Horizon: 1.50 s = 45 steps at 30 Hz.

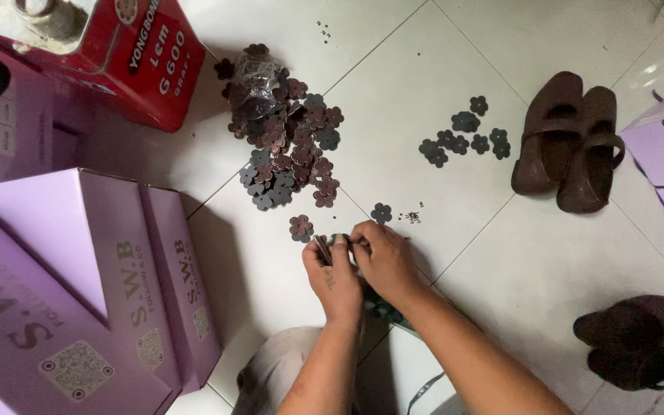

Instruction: The person assembles flower-shaped decorations onto a green shoe last using a metal rod and small fasteners. They pick up the flower pieces, align them with the rod, and secure them with fasteners, repeating the process for multiple flowers.

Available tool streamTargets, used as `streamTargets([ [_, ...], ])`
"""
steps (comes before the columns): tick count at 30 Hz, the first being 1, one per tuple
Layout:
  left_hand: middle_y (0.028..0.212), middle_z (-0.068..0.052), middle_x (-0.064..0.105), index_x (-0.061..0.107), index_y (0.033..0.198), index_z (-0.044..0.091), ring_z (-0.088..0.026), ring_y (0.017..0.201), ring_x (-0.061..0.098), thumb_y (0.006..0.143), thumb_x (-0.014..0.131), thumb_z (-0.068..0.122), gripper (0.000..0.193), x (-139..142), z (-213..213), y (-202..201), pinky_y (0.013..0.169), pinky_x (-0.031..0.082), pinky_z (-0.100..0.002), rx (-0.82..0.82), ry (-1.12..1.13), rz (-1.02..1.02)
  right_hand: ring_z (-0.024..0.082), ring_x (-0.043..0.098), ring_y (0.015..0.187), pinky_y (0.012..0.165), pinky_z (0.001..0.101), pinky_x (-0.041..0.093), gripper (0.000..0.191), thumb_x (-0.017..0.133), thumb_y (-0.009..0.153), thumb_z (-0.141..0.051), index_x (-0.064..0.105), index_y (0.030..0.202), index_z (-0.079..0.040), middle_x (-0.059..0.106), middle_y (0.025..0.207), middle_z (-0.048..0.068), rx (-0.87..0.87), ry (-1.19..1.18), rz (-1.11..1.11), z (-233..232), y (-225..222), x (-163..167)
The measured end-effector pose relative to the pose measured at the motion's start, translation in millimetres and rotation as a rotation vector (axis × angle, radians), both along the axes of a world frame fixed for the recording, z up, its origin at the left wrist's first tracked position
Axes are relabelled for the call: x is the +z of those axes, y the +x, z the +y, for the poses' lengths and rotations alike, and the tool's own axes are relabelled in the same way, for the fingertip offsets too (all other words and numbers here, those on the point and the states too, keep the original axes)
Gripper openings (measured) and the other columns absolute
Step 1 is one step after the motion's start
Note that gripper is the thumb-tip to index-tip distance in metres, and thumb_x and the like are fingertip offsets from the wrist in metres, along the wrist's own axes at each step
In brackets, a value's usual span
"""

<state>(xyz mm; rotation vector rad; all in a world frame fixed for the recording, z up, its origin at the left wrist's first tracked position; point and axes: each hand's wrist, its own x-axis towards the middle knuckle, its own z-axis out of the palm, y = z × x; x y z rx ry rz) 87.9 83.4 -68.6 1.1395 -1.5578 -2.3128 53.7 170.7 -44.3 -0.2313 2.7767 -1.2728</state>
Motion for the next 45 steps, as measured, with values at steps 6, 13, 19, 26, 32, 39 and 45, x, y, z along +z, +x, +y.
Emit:
streamTargets([
  [6,0.090,-0.003,0.070,0.061,0.107,0.001,-0.009,0.079,0.064,0.091,0.069,0.010,0.020,-3.6,2.6,-2.9,0.071,0.054,-0.024,-0.099,0.195,0.037,0.028,0.068,0.097,0.087,0.0435,0.052,0.015,0.066,0.086,-0.006,0.065,0.101,-0.010,0.072,0.098,0.004,0.157,0.246,0.284,34.7,14.6,2.7],
  [13,0.086,-0.002,0.069,0.066,0.107,0.000,-0.008,0.074,0.062,0.091,0.071,0.006,0.017,-11.4,8.4,1.4,0.068,0.049,-0.022,-0.203,0.122,-0.007,0.030,0.062,0.105,0.090,0.0417,0.050,0.023,0.072,0.087,-0.013,0.072,0.109,-0.010,0.068,0.110,0.009,-0.265,0.250,0.141,73.7,-8.0,-19.9],
  [19,0.086,-0.004,0.071,0.067,0.103,0.000,-0.009,0.074,0.063,0.091,0.070,0.003,0.012,-9.8,8.2,0.8,0.068,0.050,-0.023,-0.228,0.160,-0.014,0.028,0.061,0.108,0.097,0.0426,0.048,0.014,0.076,0.086,-0.020,0.077,0.100,-0.015,0.067,0.104,0.005,-0.194,0.354,0.144,81.5,-17.5,-32.0],
  [26,0.089,-0.006,0.074,0.067,0.101,0.000,-0.011,0.077,0.067,0.092,0.066,0.002,0.009,-2.4,6.8,0.8,0.071,0.053,-0.025,-0.219,0.219,-0.014,0.033,0.063,0.103,0.090,0.0465,0.047,0.010,0.072,0.088,-0.015,0.069,0.093,-0.006,0.069,0.106,0.009,-0.197,0.469,0.338,81.1,-12.5,-27.5],
  [32,0.089,-0.006,0.075,0.068,0.099,-0.002,-0.011,0.079,0.068,0.093,0.066,0.003,0.008,-3.1,8.0,-0.1,0.074,0.054,-0.023,-0.208,0.242,0.052,0.019,0.067,0.082,0.074,0.0322,0.055,0.013,0.075,0.090,-0.013,0.072,0.099,-0.003,0.074,0.089,0.009,-0.401,-0.257,-0.287,64.8,5.8,-15.8],
  [39,0.081,-0.001,0.068,0.071,0.100,-0.001,-0.006,0.063,0.053,0.093,0.069,0.005,0.010,-8.9,7.7,1.6,0.055,0.041,-0.022,-0.237,0.143,-0.028,0.011,0.072,0.088,0.079,0.0269,0.056,0.017,0.067,0.090,-0.007,0.074,0.105,-0.002,0.077,0.096,0.006,-0.159,-0.234,-0.311,51.8,14.3,-2.1],
  [45,0.081,-0.002,0.069,0.073,0.099,-0.003,-0.006,0.066,0.056,0.093,0.069,0.004,0.010,-11.1,8.7,1.6,0.059,0.045,-0.021,-0.234,0.212,-0.015,0.015,0.073,0.086,0.078,0.0295,0.057,0.015,0.070,0.089,-0.011,0.071,0.102,-0.003,0.077,0.095,0.005,-0.206,-0.151,-0.336,46.5,13.8,-8.1],
])
